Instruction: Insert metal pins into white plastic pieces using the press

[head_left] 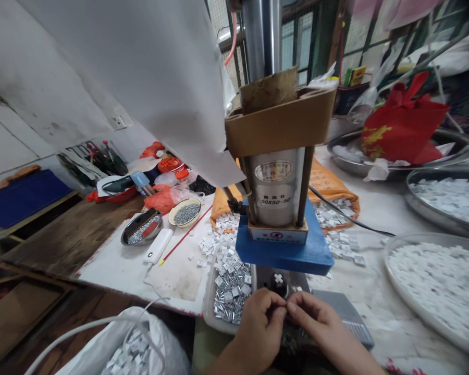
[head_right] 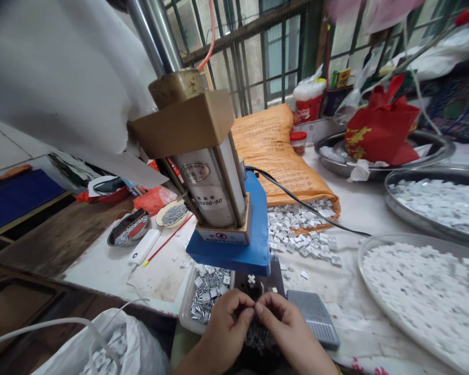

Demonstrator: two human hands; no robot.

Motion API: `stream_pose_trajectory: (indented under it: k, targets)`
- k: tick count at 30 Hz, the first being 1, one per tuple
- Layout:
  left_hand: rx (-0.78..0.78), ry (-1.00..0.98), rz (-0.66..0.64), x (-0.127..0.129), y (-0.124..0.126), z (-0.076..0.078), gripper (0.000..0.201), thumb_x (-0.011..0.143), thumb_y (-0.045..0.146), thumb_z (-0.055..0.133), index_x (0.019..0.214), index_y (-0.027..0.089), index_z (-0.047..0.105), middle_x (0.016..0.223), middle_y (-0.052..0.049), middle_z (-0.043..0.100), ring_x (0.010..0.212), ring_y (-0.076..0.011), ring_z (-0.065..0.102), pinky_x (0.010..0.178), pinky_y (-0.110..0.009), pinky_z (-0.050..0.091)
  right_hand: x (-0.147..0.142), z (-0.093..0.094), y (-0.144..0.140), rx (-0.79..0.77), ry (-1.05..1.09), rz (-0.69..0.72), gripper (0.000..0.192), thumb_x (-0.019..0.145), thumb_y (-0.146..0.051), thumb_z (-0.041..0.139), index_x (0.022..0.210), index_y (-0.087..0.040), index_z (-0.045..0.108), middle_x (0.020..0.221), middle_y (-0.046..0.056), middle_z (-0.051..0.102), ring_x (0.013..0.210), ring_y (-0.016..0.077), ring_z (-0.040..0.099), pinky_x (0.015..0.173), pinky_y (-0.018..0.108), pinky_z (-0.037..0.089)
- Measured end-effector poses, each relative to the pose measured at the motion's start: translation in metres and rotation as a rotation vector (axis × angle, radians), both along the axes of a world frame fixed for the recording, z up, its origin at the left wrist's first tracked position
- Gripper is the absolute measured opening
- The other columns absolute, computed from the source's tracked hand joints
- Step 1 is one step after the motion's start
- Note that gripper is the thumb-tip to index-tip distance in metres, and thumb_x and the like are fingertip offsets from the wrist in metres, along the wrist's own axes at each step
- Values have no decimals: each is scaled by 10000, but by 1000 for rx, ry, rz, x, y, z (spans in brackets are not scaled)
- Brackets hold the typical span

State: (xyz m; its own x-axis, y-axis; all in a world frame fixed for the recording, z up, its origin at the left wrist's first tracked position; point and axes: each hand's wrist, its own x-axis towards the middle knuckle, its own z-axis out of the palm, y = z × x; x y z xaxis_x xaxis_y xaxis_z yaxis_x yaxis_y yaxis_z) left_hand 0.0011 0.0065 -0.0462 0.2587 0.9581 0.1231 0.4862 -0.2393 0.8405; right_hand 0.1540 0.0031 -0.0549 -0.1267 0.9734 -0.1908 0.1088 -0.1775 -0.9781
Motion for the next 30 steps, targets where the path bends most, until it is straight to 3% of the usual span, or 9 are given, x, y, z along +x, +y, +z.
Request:
stream_pose_trajectory:
  k: [30]
  targets:
    - [-4, -4, -1, 2, -2, 0, 157, 763, 52, 526, 785, 177, 619, 782, -16, 624, 760, -159, 570, 704, -254, 405, 1, -9, -1, 19, 30, -22, 374, 738, -552, 569, 635, -193, 558, 614, -17, 528, 635, 161, 478, 588, 260, 397]
